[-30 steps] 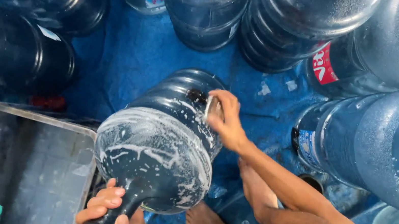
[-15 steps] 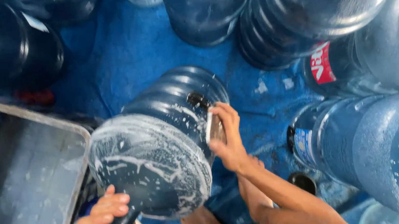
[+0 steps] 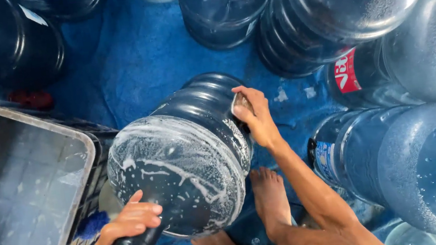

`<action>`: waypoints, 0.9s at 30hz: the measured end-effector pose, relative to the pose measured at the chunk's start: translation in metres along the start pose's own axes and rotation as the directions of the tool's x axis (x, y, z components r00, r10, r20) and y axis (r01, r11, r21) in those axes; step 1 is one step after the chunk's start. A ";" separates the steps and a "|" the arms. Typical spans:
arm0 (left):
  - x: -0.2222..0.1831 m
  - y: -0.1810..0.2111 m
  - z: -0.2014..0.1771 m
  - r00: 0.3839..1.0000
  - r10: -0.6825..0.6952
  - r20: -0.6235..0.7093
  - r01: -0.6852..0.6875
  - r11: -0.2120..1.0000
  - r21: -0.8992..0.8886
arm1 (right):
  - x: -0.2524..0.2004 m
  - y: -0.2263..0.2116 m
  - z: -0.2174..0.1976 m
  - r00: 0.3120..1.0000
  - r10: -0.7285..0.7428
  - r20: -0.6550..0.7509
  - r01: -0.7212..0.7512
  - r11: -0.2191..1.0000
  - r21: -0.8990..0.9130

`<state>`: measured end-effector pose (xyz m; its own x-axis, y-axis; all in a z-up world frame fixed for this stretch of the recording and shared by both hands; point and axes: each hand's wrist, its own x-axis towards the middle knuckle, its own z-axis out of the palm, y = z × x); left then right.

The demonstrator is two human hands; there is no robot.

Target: A person is sitting on the floor scrubbing the exterior of large plastic water jugs with soap and a scrubbing pad.

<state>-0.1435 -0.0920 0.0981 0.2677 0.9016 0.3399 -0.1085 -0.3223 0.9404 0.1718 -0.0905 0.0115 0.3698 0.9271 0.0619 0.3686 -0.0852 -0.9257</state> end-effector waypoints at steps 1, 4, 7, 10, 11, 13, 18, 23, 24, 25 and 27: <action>0.000 0.000 0.002 1.000 -0.018 0.000 0.018 1.000 -0.016 | 0.001 -0.001 -0.004 1.000 -0.005 0.018 0.005 1.000 0.002; 0.004 0.004 0.004 0.999 -0.019 -0.032 0.020 0.999 0.027 | -0.020 -0.036 0.001 0.989 -0.096 0.113 0.073 0.978 0.198; 0.001 0.005 0.002 0.999 -0.044 -0.017 0.045 0.998 0.035 | 0.005 -0.004 0.002 0.998 0.012 0.069 -0.012 1.000 -0.003; 0.006 0.012 0.021 1.000 -0.014 -0.019 0.014 1.000 -0.007 | 0.010 -0.017 -0.009 0.996 -0.037 0.078 0.037 0.999 0.005; 0.010 0.011 0.020 1.000 -0.009 -0.021 0.009 1.000 -0.006 | 0.009 -0.023 -0.007 0.996 -0.043 0.078 0.042 0.999 0.006; 0.008 0.015 0.015 0.998 -0.040 0.054 0.041 0.999 -0.020 | -0.009 -0.037 -0.003 0.991 -0.094 0.094 0.081 0.987 0.135; 0.011 0.019 0.023 0.998 -0.066 0.011 0.066 0.998 -0.009 | 0.007 -0.020 -0.010 0.999 -0.023 0.045 0.023 1.000 0.003; 0.001 0.009 0.007 0.998 0.000 0.055 0.003 0.999 -0.047 | -0.005 -0.026 -0.003 0.977 -0.196 0.080 0.183 0.971 0.154; 0.002 0.007 0.005 0.998 -0.015 0.054 0.016 1.000 -0.022 | 0.009 -0.012 -0.002 0.997 -0.027 0.072 0.025 0.999 0.025; 0.004 0.005 0.003 0.998 -0.029 0.052 0.029 1.000 0.003 | 0.024 0.001 -0.002 0.989 0.142 0.041 -0.137 0.985 -0.100; 0.007 0.013 0.014 0.999 -0.040 0.010 0.040 0.999 -0.007 | 0.012 -0.017 -0.006 0.998 0.025 0.049 -0.022 0.998 -0.052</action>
<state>-0.1296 -0.0944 0.1128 0.2816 0.9108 0.3018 -0.1042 -0.2836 0.9533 0.1751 -0.0799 0.0301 0.3365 0.9415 0.0203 0.4043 -0.1249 -0.9061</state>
